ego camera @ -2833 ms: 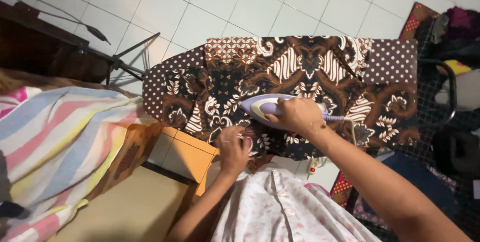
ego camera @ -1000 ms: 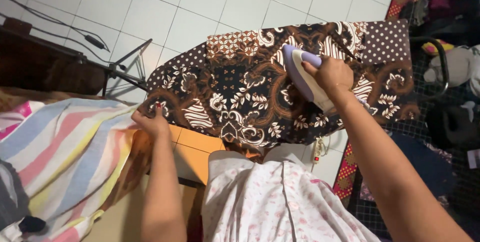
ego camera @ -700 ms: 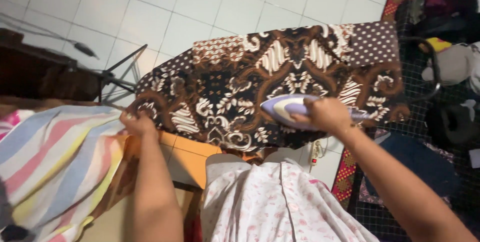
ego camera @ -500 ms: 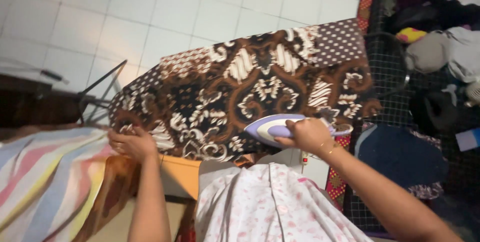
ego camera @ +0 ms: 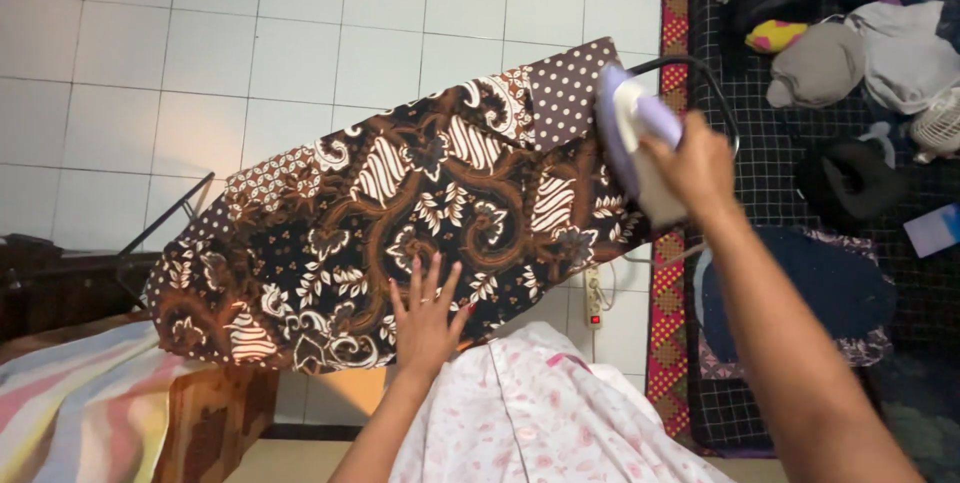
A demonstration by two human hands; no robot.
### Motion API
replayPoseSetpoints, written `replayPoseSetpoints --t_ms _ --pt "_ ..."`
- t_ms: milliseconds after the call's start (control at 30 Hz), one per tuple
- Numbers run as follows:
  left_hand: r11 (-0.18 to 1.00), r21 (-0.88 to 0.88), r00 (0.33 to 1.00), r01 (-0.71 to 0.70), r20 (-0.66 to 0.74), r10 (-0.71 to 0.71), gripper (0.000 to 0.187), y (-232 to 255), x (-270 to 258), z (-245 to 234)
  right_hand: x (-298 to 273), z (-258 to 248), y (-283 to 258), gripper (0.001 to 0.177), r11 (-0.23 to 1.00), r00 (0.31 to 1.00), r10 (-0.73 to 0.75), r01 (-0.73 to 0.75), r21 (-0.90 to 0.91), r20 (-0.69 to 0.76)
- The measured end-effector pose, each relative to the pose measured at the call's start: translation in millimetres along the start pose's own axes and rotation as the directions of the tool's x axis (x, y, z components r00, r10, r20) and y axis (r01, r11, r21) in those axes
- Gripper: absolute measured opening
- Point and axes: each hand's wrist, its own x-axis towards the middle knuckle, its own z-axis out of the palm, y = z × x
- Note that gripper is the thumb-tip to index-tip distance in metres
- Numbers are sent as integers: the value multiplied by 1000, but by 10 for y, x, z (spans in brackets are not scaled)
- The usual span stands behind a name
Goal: The person irons a patterned dress laid out on an ironing board. They repeatedly smooth the fabric with their hands and move the iron across different sections, adjusting the garment as needed.
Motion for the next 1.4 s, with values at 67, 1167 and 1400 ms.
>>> replayPoseSetpoints --t_ms 67,1167,1400 --pt "1000 -25 999 4 36 -3 71 -60 -86 12 337 106 356 46 999 998 -42 41 -20 -55" --pt "-551 -835 373 -4 510 -775 16 -2357 -1326 978 -2350 1395 -516 32 -9 408 175 -909 416 896" --pt "-482 -867 383 129 492 -782 16 -2245 -1952 1115 -2572 1382 -507 31 186 476 234 -878 442 848"
